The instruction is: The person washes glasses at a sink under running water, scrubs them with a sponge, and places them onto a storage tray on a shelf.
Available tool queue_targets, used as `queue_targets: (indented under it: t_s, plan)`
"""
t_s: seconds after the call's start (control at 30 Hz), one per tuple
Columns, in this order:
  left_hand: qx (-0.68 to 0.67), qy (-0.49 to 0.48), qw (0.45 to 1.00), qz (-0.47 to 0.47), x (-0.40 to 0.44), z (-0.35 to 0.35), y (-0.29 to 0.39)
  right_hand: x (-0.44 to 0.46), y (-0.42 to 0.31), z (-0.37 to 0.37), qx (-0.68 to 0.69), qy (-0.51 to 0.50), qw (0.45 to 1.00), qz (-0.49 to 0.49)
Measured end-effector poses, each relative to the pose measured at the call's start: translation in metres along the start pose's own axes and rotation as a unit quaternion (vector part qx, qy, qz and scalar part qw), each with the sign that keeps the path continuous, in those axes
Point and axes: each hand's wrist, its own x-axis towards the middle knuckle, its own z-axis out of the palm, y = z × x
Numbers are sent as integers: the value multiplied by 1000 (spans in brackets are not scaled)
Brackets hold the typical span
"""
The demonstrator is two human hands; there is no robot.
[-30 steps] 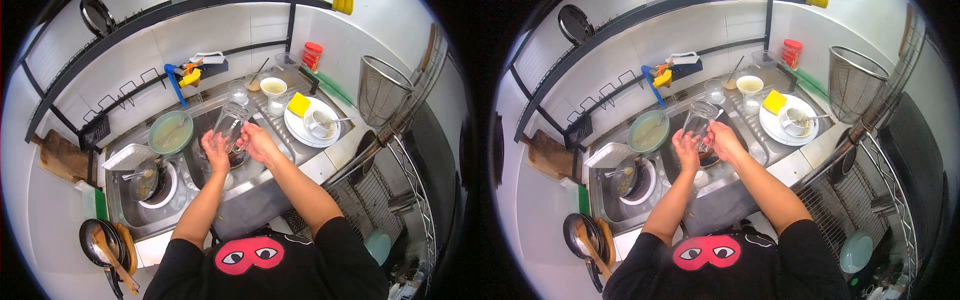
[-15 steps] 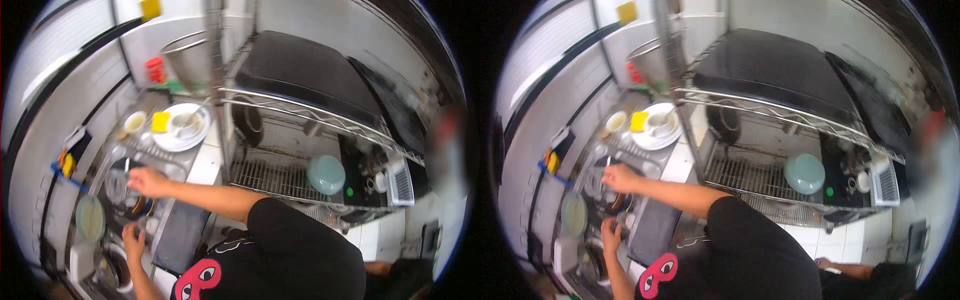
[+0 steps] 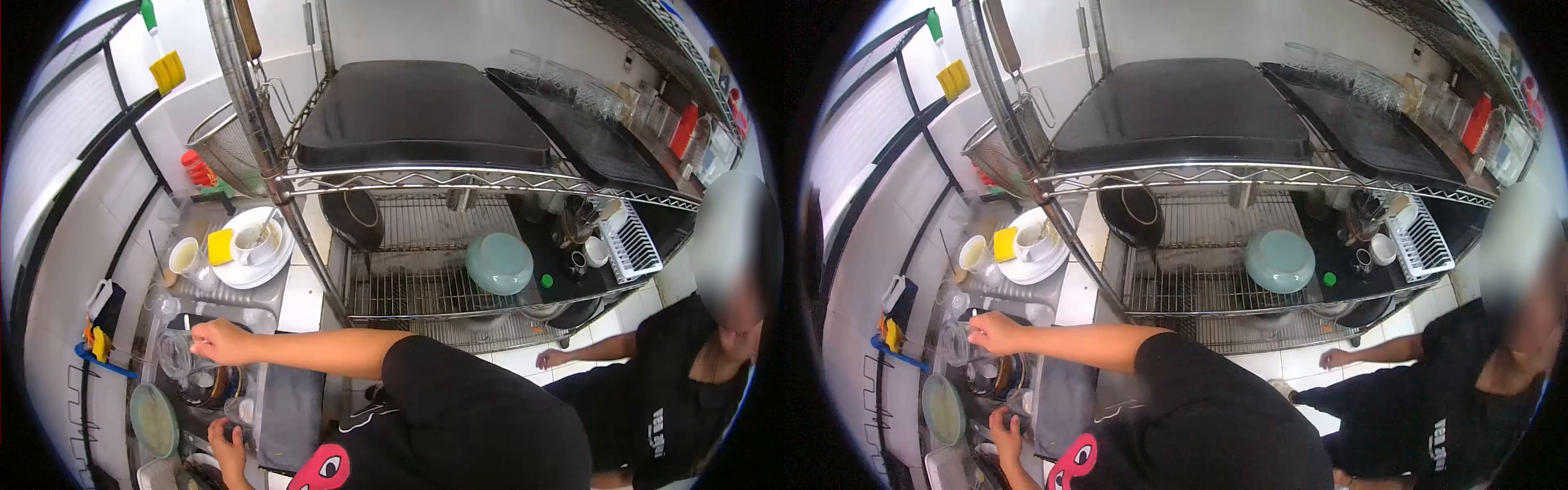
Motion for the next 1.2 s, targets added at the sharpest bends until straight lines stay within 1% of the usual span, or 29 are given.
queue_targets:
  t_s: [0.03, 0.13, 0.23, 0.33, 0.43, 0.5, 0.53, 0.6, 0.63, 0.67, 0.77, 0.8, 0.9, 0.93, 1.0, 1.07, 1.13, 1.17, 1.2]
  plan:
    - [6, -4, 1000, 4, -1, 1, -4, 2, 4, 2, -6, 14, 1000, -12]
    - [10, -6, 1000, 10, 3, 3, -6, 2, 9, -2, 39, -7, 999, 34]
    - [0, -17, 1000, 10, 2, -4, -5, 5, 9, 4, -5, -5, 1000, 16]
    - [-7, -11, 1000, 9, 7, -4, -5, 5, 1, 1, 37, -5, 999, 36]
    - [-6, -1, 1000, 9, 10, -11, -6, 10, 5, 8, -11, -15, 1000, 24]
    - [-2, 18, 1000, 19, 13, -10, -8, 13, 2, 10, 43, 0, 999, 26]
    - [-9, 15, 1000, 8, 13, -9, -6, 11, 1, 9, 68, 4, 997, 32]
    - [-14, 0, 1000, -9, 15, -15, -2, 11, 2, 10, 22, -17, 999, 32]
    - [-15, 5, 1000, -2, 16, -19, -2, 14, 4, 12, 1, -24, 999, 28]
    - [-19, 13, 1000, 4, 17, -21, -2, 13, 11, 18, 43, -14, 998, 49]
    - [-10, 15, 1000, 8, 18, -16, 9, 12, 7, 19, 37, -7, 997, 63]
    - [5, 9, 1000, 11, 20, -20, 11, 13, 7, 18, -12, -17, 999, 37]
    - [-8, 20, 1000, 22, 27, -25, 11, 13, 3, 4, 67, -34, 981, 181]
    - [-14, 20, 1000, 16, 29, -27, 13, 10, -27, -19, 170, -71, 951, 248]
    - [-25, 17, 1000, 6, 29, -37, 18, 2, -68, -60, 212, -87, 945, 235]
    - [-29, 19, 999, 9, 28, -45, 17, -11, -104, -104, 270, -75, 937, 208]
    - [-40, 22, 999, 21, 32, -48, 15, -31, -151, -149, 279, -28, 948, 148]
    - [-51, 27, 998, 29, 33, -48, 10, -42, -182, -170, 263, 8, 951, 159]
    - [-61, 32, 997, 35, 34, -49, 5, -55, -199, -191, 247, 55, 958, 132]
